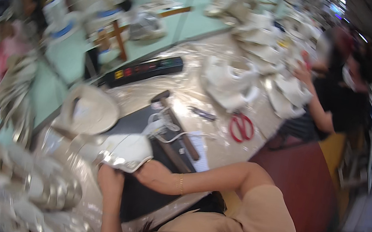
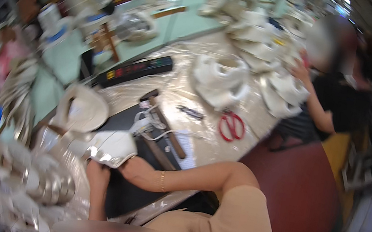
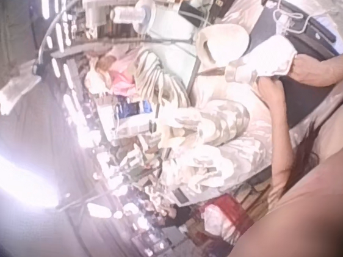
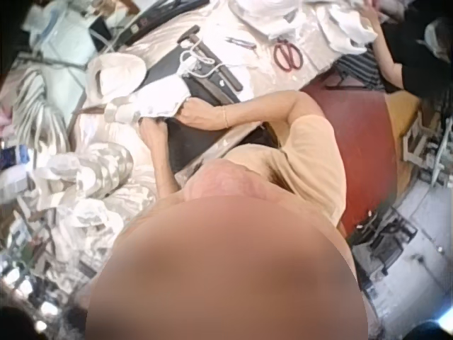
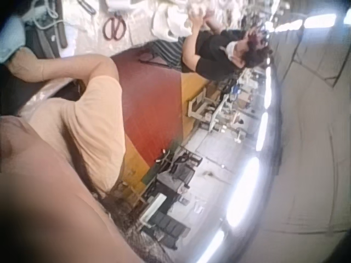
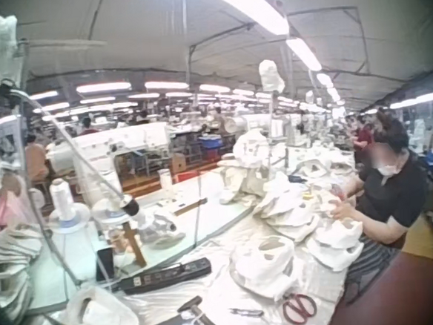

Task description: The person handles white shoe uppers, turns them over, and uses red scissors to trim excess material from the edges. They then insert a white insole into the shoe and adjust it by hand. The work occurs at a factory workstation with sewing machines and stacks of shoe parts visible.

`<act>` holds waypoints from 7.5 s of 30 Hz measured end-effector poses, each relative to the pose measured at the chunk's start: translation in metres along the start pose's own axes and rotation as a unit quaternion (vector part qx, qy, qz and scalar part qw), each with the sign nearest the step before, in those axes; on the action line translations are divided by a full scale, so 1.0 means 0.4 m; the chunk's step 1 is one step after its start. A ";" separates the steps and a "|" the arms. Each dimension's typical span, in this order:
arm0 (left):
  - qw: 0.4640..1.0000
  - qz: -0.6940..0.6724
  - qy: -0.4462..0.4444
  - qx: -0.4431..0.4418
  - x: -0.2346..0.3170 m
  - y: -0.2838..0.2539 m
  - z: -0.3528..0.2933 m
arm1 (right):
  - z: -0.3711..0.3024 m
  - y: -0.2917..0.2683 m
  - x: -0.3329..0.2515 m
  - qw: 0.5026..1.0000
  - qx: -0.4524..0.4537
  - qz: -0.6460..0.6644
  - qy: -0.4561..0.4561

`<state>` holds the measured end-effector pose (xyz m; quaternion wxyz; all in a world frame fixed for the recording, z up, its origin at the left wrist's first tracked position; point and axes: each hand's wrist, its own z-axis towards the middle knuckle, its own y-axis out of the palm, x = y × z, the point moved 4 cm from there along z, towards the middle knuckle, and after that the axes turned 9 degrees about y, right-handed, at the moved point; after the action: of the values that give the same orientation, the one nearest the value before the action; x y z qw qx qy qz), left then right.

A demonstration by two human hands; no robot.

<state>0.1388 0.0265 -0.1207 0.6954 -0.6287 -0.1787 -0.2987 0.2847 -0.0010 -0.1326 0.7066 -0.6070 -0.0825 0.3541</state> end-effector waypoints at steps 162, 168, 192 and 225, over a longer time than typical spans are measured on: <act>0.989 0.034 -0.044 0.136 -0.045 -0.041 -0.159 | 0.061 0.081 -0.101 0.991 0.012 -0.113 -0.076; 0.988 -0.014 -0.070 0.134 -0.044 -0.044 -0.193 | 0.062 0.096 -0.099 0.997 -0.025 -0.038 -0.063; 0.982 0.131 0.075 0.112 -0.085 -0.065 -0.148 | 0.073 0.072 -0.113 0.996 0.008 -0.027 -0.085; 0.954 -0.244 -0.100 0.140 -0.103 -0.032 -0.220 | 0.027 0.079 -0.130 0.962 -0.122 -0.159 -0.186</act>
<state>0.0880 -0.0524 -0.1494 0.6608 -0.4894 -0.4353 -0.3667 0.2280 -0.0232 -0.1424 0.6469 -0.5911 -0.3501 0.3311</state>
